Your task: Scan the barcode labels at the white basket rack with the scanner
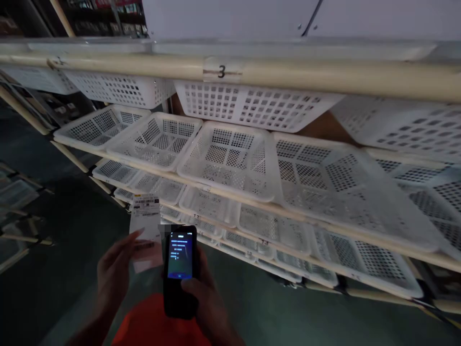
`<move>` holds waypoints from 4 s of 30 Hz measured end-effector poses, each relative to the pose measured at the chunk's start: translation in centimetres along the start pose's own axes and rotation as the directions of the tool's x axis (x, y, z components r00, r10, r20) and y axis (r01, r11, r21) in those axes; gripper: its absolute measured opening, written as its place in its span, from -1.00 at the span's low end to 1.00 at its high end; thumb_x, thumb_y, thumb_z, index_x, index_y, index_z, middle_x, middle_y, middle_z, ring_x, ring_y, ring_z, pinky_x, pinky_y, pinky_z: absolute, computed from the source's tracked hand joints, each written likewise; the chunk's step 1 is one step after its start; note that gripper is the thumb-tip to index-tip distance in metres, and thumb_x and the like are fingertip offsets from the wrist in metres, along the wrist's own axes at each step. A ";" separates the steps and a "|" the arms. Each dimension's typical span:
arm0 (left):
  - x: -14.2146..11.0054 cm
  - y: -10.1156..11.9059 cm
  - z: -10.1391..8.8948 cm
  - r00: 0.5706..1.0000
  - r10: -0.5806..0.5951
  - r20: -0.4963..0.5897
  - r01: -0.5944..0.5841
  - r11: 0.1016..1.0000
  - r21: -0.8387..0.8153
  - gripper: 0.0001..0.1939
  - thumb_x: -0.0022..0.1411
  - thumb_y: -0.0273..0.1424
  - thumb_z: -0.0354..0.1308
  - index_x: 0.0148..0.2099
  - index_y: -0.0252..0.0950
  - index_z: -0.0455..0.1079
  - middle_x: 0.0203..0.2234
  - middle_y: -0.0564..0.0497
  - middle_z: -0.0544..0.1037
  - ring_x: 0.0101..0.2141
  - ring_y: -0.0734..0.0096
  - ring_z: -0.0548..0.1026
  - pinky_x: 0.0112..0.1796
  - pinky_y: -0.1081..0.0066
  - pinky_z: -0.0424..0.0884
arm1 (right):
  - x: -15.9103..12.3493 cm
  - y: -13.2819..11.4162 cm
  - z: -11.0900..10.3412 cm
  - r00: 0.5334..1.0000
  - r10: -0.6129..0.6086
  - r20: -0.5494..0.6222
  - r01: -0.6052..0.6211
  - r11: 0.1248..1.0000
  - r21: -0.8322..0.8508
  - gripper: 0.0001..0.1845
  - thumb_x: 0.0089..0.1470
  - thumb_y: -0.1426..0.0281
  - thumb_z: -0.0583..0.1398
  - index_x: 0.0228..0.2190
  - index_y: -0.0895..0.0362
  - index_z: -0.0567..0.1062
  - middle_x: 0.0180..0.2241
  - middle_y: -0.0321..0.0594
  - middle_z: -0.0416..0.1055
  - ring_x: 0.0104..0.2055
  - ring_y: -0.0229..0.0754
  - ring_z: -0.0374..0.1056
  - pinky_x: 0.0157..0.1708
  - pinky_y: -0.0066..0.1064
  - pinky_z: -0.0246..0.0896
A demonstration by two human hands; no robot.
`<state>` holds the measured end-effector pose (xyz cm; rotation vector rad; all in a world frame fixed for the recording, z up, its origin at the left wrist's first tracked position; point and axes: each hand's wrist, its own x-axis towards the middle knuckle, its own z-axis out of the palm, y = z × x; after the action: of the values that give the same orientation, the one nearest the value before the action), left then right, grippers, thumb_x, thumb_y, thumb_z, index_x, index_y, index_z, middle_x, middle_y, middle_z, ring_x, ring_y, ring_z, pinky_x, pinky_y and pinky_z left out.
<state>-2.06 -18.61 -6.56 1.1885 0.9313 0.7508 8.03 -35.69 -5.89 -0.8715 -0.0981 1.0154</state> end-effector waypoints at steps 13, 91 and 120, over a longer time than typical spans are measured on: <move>-0.2 1.2 0.9 0.997 -0.070 -0.025 0.065 0.987 -0.149 -0.67 0.03 -0.25 0.32 -0.13 -0.22 0.55 -0.30 -0.01 0.60 -0.31 0.44 0.50 -0.42 0.63 0.38 | 0.1 -0.6 -0.6 0.992 0.053 -0.117 -0.062 0.995 -0.073 -0.15 -0.21 0.43 0.19 0.17 0.08 0.11 -0.18 -0.08 0.50 -0.19 0.08 0.42 -0.19 -0.09 0.28; -0.7 0.9 0.6 0.996 -0.070 -0.051 0.065 0.994 -0.083 -0.66 0.00 -0.26 0.33 -0.13 -0.22 0.55 -0.27 -0.01 0.59 -0.31 0.40 0.50 -0.49 0.64 0.37 | 0.4 -0.7 -0.5 0.994 0.048 -0.097 -0.056 0.995 -0.077 -0.42 -0.08 0.42 0.14 0.05 0.11 0.27 -0.30 -0.16 0.51 -0.30 -0.01 0.44 -0.25 -0.19 0.30; -0.9 1.3 0.2 0.988 -0.139 -0.065 0.128 0.981 -0.145 -0.61 -0.06 -0.24 0.37 -0.13 -0.23 0.54 -0.30 0.00 0.59 -0.31 0.42 0.48 -0.46 0.66 0.37 | 0.2 -0.3 0.2 0.999 0.037 -0.020 -0.037 0.999 -0.032 -0.30 -0.27 0.53 0.18 0.02 0.13 0.25 -0.30 -0.17 0.51 -0.31 -0.05 0.44 -0.28 -0.23 0.29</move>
<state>-2.33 -19.21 -5.06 0.9701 0.9941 0.7441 8.28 -35.45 -5.57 -0.9149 -0.0824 1.0424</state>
